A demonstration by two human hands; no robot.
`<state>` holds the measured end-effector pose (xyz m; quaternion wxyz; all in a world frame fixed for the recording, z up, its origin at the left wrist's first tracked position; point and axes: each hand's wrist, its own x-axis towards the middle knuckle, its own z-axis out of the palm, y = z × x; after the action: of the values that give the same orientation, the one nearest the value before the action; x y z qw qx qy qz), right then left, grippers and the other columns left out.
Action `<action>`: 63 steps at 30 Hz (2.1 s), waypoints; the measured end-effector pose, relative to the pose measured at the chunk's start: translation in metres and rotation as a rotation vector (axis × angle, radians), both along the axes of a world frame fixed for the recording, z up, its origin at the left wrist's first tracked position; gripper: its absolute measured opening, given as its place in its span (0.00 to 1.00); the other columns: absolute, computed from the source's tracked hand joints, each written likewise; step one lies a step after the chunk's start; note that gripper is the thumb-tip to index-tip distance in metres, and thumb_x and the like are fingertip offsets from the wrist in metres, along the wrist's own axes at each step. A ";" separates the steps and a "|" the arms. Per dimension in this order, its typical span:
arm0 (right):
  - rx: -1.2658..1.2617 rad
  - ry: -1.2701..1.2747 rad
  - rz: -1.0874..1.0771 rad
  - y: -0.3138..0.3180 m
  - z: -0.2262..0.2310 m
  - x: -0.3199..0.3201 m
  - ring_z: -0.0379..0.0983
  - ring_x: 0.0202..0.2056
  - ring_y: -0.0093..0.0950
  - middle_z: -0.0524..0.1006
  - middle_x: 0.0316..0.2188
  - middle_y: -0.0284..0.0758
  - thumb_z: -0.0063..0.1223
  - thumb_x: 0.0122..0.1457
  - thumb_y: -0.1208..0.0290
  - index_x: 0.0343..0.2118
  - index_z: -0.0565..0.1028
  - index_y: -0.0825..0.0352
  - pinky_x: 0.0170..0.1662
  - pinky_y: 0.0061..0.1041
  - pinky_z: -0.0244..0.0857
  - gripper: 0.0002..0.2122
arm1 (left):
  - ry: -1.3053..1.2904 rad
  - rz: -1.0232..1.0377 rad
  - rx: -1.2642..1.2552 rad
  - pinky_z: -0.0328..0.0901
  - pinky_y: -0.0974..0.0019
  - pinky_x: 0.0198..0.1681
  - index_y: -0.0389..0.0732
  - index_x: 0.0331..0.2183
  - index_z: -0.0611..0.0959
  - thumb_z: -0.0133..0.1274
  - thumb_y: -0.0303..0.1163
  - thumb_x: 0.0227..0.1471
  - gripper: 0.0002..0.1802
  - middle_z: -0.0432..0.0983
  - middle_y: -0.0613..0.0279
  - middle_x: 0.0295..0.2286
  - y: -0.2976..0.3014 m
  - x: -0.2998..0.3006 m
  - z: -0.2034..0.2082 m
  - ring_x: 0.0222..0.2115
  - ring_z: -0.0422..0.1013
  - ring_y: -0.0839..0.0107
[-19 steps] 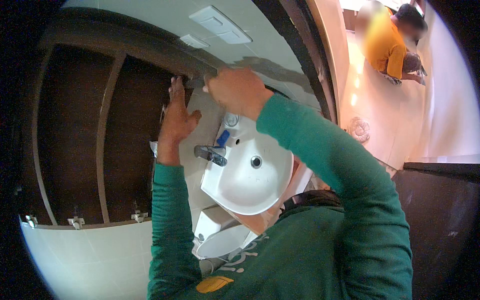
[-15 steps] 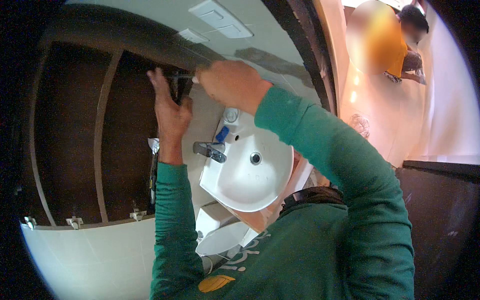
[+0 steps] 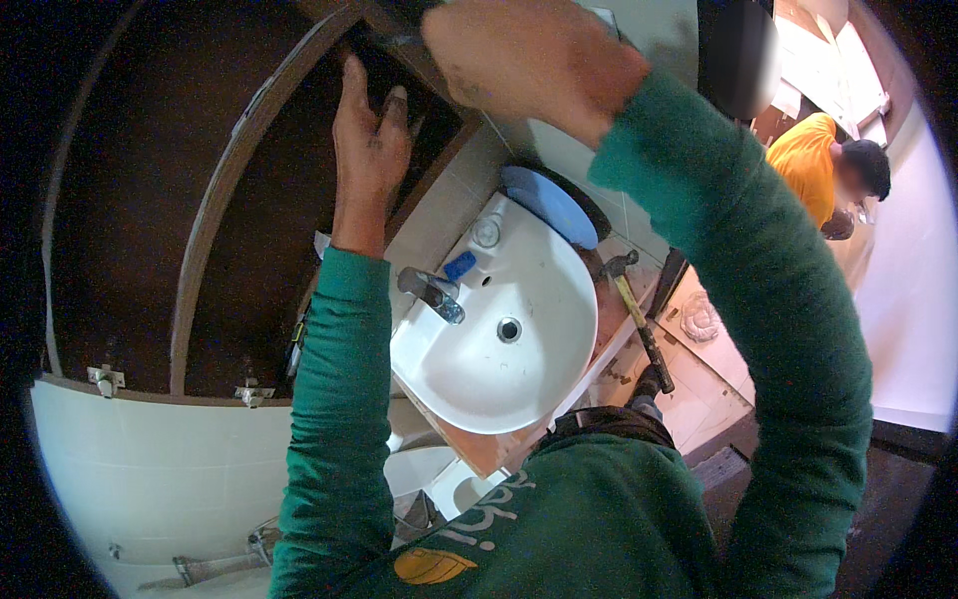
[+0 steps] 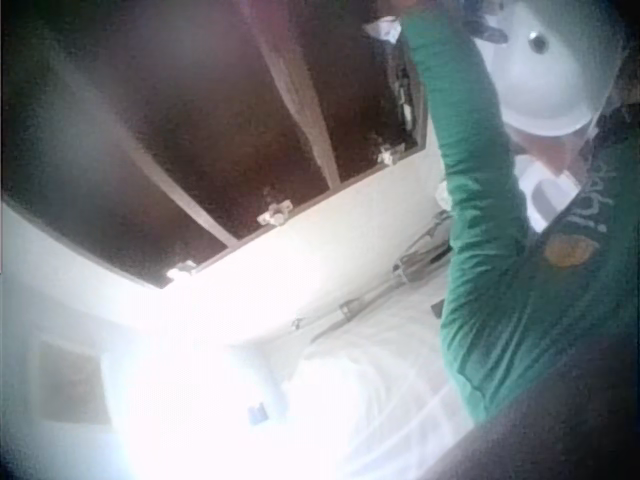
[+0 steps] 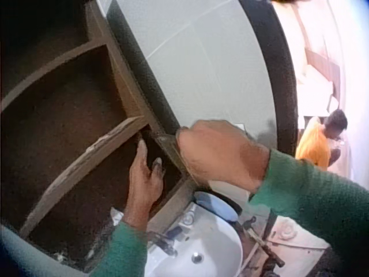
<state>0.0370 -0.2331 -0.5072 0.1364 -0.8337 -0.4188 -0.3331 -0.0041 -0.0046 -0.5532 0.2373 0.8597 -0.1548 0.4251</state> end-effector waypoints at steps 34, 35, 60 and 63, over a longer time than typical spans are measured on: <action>0.211 0.049 0.232 0.019 -0.056 0.030 0.77 0.27 0.52 0.77 0.22 0.50 0.50 0.65 0.67 0.42 0.71 0.68 0.29 0.48 0.70 0.09 | 0.004 0.046 0.021 0.53 0.56 0.69 0.32 0.69 0.47 0.47 0.11 0.50 0.48 0.51 0.31 0.65 -0.016 0.013 -0.018 0.66 0.55 0.40; 0.209 0.072 0.222 0.018 -0.057 0.030 0.78 0.27 0.52 0.77 0.23 0.51 0.50 0.65 0.67 0.42 0.71 0.68 0.29 0.48 0.70 0.09 | 0.036 0.041 0.002 0.53 0.56 0.69 0.32 0.69 0.47 0.48 0.10 0.50 0.48 0.51 0.31 0.66 -0.022 0.008 -0.014 0.66 0.55 0.40; 0.235 0.046 0.219 0.039 -0.068 0.036 0.77 0.27 0.55 0.77 0.23 0.51 0.47 0.67 0.67 0.41 0.69 0.67 0.29 0.52 0.70 0.08 | 0.011 0.196 -0.430 0.59 0.58 0.62 0.25 0.63 0.64 0.53 0.43 0.63 0.38 0.66 0.31 0.58 0.001 0.033 0.003 0.62 0.62 0.46; 0.202 0.164 0.137 0.039 -0.074 0.022 0.77 0.26 0.54 0.78 0.23 0.52 0.46 0.68 0.67 0.41 0.69 0.67 0.28 0.52 0.70 0.08 | 0.139 0.276 -0.342 0.62 0.59 0.60 0.24 0.62 0.67 0.54 0.49 0.62 0.41 0.71 0.30 0.53 0.011 0.038 -0.011 0.57 0.69 0.49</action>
<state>0.0591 -0.1938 -0.5814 0.2754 -0.8098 -0.4264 -0.2943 0.0336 0.0063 -0.5645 0.3295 0.8472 0.0552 0.4132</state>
